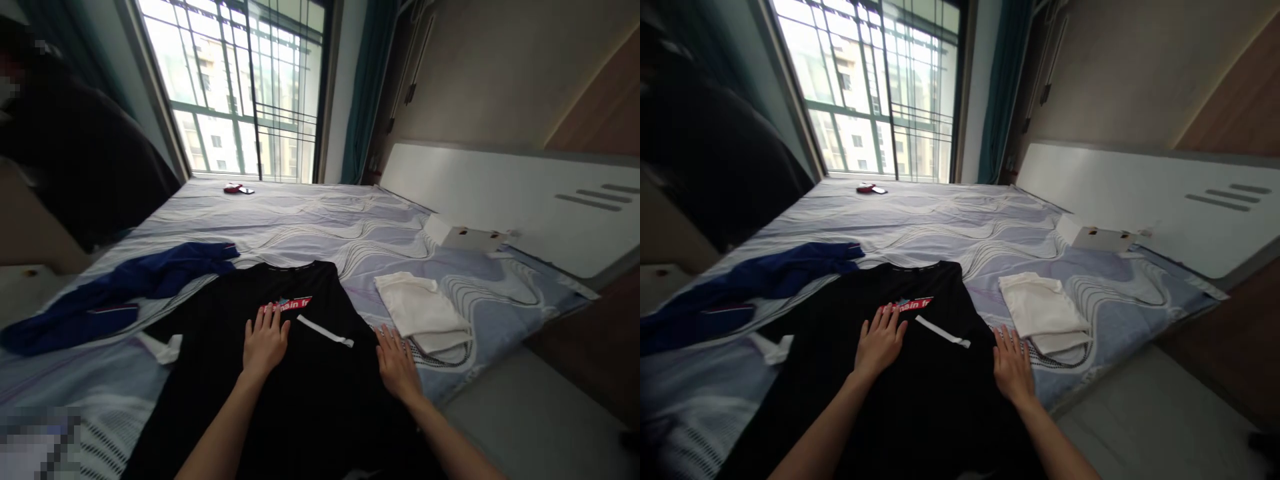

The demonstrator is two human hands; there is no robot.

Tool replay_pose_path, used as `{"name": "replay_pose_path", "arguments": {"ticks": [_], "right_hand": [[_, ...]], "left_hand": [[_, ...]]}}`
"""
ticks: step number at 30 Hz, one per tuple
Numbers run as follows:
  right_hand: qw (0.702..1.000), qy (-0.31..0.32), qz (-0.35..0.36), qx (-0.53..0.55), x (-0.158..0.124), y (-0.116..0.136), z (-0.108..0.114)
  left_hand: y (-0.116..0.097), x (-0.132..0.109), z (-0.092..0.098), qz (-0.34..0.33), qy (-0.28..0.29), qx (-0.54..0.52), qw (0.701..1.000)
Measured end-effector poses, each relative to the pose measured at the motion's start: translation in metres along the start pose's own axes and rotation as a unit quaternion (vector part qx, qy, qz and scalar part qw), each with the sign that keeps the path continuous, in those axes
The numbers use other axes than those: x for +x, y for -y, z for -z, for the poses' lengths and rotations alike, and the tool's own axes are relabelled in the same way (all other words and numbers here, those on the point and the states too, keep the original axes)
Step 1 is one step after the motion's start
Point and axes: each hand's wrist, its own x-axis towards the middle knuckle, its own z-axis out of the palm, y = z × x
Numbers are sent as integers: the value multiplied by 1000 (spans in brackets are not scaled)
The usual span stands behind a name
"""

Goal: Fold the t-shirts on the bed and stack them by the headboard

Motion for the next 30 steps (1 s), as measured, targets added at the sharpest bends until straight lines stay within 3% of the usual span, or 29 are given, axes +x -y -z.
{"name": "replay_pose_path", "arguments": {"ticks": [5, 8, 10, 12, 15, 18, 21, 23, 26, 30], "right_hand": [[999, -41, 8, 15, -9, -3, -9], [994, -97, -28, 51, -17, 22, -4], [988, -123, -5, 91, -22, 58, 6], [979, -108, 80, 154, -25, 108, 20], [939, -11, 217, 267, -21, 198, 38], [906, 67, 261, 326, -9, 282, 47], [892, 66, 280, 348, -1, 341, 45], [887, 53, 272, 370, 1, 364, 39], [872, 61, 264, 407, 3, 374, 28], [844, 90, 332, 411, 7, 365, 24]], "left_hand": [[85, -85, 48, 125, 35, 57, 990], [113, -120, 68, 186, 39, 75, 979], [119, -132, 73, 217, 23, 74, 973], [119, -135, 74, 237, 9, 64, 969], [116, -134, 73, 243, 1, 48, 969], [119, -134, 71, 243, -7, 17, 970], [136, -125, 71, 278, -23, -35, 960], [155, -107, 74, 327, -49, -75, 941], [185, -60, 82, 396, -67, -125, 907], [218, 21, 84, 379, 8, -128, 916]]}}
